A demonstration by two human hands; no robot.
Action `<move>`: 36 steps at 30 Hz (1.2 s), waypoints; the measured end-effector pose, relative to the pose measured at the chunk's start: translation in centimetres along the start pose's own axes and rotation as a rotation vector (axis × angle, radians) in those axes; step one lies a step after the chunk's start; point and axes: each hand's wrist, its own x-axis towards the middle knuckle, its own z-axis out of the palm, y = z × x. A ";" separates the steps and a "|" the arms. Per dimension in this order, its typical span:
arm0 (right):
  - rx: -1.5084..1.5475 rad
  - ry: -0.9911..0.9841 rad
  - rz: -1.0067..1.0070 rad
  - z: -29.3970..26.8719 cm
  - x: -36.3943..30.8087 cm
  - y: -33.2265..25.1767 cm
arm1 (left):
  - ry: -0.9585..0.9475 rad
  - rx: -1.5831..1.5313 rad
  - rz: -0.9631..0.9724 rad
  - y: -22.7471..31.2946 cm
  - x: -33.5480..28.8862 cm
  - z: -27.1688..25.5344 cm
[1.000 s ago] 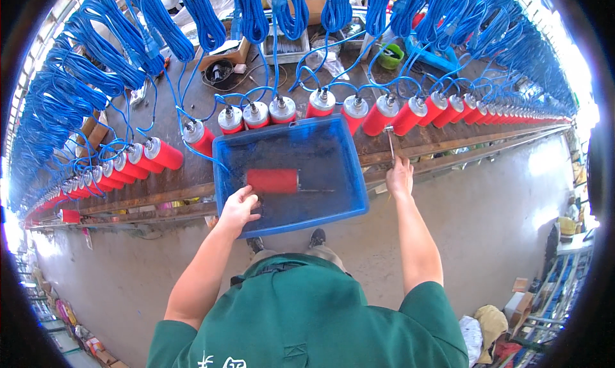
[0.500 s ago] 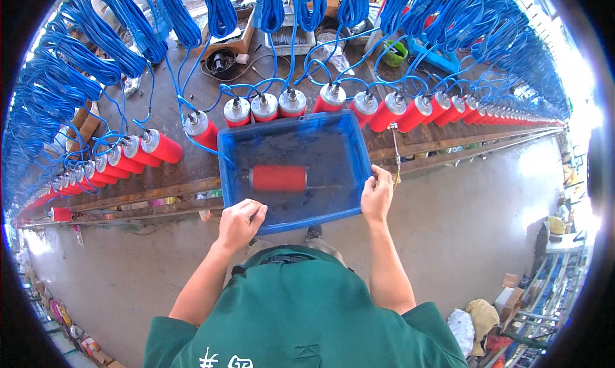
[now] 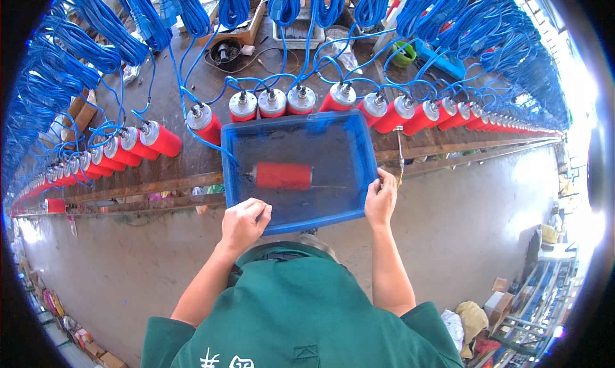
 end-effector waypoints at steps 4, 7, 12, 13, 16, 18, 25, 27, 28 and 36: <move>0.017 -0.014 0.032 -0.1 -0.1 0.0 | 0.016 0.002 0.014 0.0 0.2 0.1; 0.016 -0.034 0.063 -0.2 0.1 0.1 | 0.008 0.015 0.017 0.1 0.2 0.0; 0.001 -0.008 0.005 -0.2 0.1 0.1 | 0.018 0.018 0.008 0.2 0.2 0.0; -0.001 -0.011 0.006 -0.2 0.1 0.1 | 0.017 0.015 0.006 0.3 0.2 0.0; 0.006 -0.011 0.009 -0.3 0.1 -0.1 | 0.020 0.014 0.003 0.4 0.2 0.0; 0.008 -0.013 0.010 -0.3 0.1 0.0 | 0.024 0.018 0.003 0.4 0.2 0.1; 0.023 -0.042 0.068 -0.3 0.1 0.0 | 0.011 0.004 -0.011 0.1 0.1 0.1; 0.027 -0.039 0.054 -0.3 0.1 0.0 | 0.022 0.005 0.002 0.1 0.1 0.1; 0.028 -0.035 0.043 -0.3 0.1 0.0 | 0.019 0.004 -0.002 0.1 0.1 0.0; 0.012 -0.005 0.015 -0.1 0.0 0.4 | 0.022 0.002 -0.008 0.2 0.1 0.0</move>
